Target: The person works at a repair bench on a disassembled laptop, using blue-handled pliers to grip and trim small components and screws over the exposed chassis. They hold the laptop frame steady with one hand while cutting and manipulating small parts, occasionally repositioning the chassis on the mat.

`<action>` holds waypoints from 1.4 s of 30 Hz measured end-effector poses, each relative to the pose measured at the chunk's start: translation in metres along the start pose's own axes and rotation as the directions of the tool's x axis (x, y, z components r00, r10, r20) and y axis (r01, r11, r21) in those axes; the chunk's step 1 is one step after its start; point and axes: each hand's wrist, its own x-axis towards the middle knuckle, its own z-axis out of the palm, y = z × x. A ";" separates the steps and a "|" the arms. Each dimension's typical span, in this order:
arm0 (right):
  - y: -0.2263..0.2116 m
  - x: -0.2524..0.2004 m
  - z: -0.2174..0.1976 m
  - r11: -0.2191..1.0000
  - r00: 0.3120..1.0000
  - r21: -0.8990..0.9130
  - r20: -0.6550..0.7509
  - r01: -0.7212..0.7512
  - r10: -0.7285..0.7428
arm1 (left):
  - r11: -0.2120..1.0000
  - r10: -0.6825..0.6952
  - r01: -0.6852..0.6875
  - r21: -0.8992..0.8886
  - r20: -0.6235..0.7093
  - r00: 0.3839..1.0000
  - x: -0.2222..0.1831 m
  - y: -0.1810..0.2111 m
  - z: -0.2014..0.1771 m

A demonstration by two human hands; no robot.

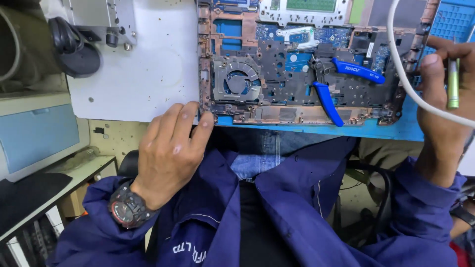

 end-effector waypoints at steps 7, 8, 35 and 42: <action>0.020 -0.011 -0.027 0.977 0.998 -0.204 0.009 0.068 -0.067 | 0.997 -0.059 0.060 -0.047 0.016 0.998 0.002 -0.001 -0.006; 0.024 -0.015 -0.029 0.983 0.998 -0.169 -0.037 -0.066 0.060 | 0.996 -0.062 0.063 -0.060 0.021 0.998 0.002 -0.002 -0.007; -0.084 -0.002 0.006 0.734 0.895 -0.517 0.323 0.440 -0.309 | 0.988 -0.065 0.065 -0.141 0.008 0.998 0.007 -0.001 -0.010; -0.091 -0.001 0.025 0.622 0.856 -0.589 0.389 0.515 -0.340 | 0.987 -0.060 0.055 -0.152 -0.026 0.998 0.004 -0.003 -0.009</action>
